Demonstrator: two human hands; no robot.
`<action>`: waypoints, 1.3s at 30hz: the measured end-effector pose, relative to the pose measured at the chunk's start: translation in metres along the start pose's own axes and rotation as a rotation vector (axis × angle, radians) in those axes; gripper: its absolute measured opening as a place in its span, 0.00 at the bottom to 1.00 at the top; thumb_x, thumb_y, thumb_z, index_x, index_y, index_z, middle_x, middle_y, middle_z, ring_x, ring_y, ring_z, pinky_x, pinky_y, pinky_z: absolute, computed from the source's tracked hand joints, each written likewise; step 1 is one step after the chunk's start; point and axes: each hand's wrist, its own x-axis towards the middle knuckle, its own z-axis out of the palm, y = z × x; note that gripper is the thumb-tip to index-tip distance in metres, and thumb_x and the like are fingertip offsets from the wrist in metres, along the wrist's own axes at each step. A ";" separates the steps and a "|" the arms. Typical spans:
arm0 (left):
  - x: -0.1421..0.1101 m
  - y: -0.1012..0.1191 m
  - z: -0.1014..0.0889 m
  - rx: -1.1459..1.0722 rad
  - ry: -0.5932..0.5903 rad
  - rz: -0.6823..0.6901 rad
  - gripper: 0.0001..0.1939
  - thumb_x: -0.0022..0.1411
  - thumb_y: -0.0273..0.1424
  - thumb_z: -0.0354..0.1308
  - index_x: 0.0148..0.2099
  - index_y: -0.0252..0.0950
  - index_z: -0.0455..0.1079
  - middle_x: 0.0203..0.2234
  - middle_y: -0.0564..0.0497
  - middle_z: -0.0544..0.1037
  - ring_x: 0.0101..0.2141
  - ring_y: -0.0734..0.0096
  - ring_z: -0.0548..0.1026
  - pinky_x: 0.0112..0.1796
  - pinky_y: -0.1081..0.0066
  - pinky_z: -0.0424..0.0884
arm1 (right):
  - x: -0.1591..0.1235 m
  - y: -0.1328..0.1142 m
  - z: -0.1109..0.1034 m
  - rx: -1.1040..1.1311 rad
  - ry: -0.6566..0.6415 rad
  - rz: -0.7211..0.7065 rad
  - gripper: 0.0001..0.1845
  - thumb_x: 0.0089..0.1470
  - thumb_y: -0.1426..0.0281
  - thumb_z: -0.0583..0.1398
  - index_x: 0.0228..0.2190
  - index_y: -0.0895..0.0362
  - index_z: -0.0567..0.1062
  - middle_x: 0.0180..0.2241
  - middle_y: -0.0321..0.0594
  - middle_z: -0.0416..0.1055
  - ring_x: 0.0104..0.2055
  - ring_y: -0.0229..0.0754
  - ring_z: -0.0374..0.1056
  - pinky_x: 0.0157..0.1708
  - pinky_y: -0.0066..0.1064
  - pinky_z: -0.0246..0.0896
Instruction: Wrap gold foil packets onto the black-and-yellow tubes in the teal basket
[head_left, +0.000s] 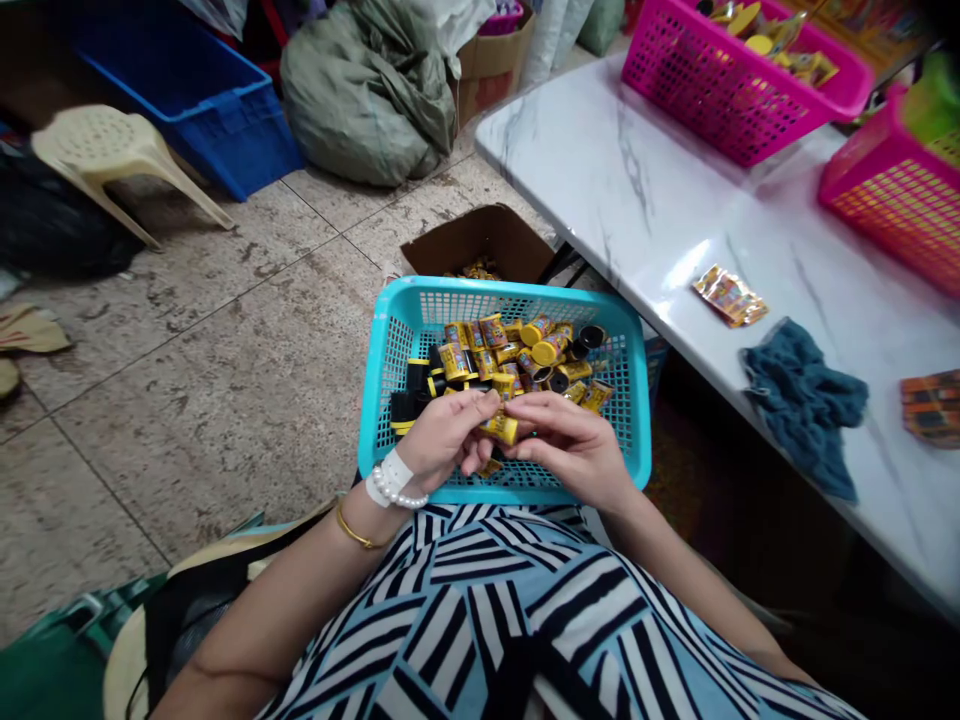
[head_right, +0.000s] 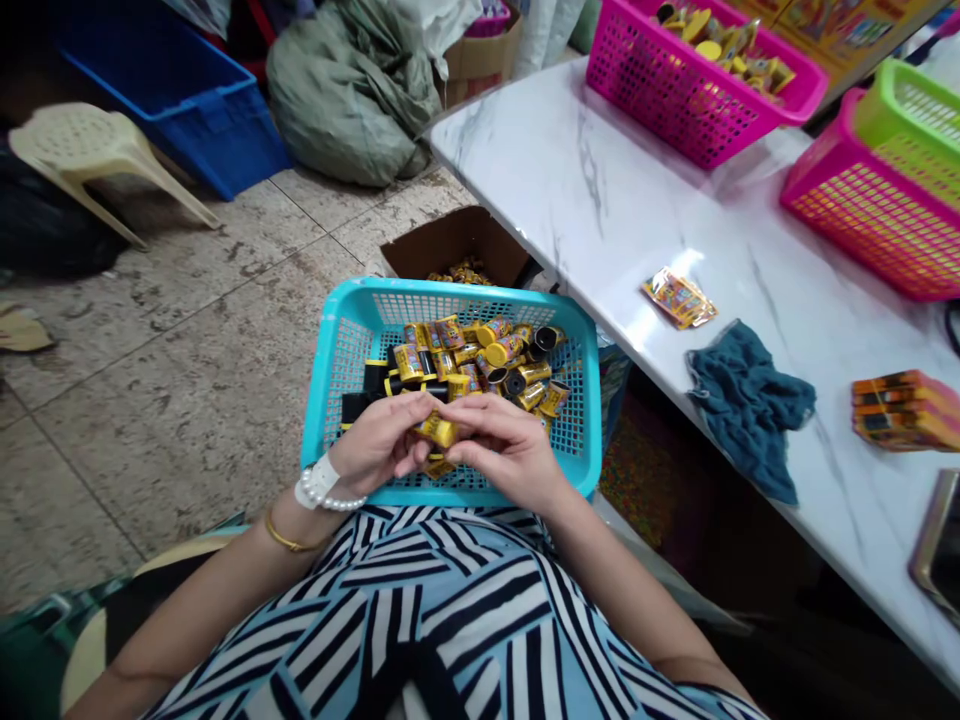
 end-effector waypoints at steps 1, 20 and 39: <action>-0.001 0.000 0.002 -0.025 -0.002 -0.003 0.22 0.58 0.50 0.62 0.36 0.34 0.67 0.14 0.56 0.71 0.09 0.84 0.61 0.12 0.81 0.52 | -0.001 0.000 0.001 0.039 0.024 0.014 0.15 0.52 0.66 0.68 0.43 0.46 0.81 0.46 0.41 0.74 0.37 0.41 0.75 0.34 0.36 0.78; -0.004 -0.023 0.029 -0.260 -0.203 -0.175 0.26 0.52 0.43 0.70 0.45 0.33 0.67 0.21 0.51 0.78 0.16 0.75 0.74 0.18 0.79 0.65 | -0.018 -0.001 -0.019 -0.504 0.410 -0.318 0.14 0.53 0.75 0.67 0.41 0.48 0.82 0.40 0.40 0.77 0.42 0.43 0.75 0.42 0.37 0.73; -0.025 -0.004 -0.019 0.297 0.342 0.338 0.13 0.59 0.38 0.65 0.41 0.33 0.73 0.23 0.54 0.75 0.22 0.79 0.71 0.24 0.79 0.68 | 0.015 -0.009 0.004 -1.521 -0.418 0.358 0.21 0.61 0.56 0.58 0.53 0.51 0.72 0.40 0.48 0.77 0.33 0.48 0.76 0.29 0.31 0.61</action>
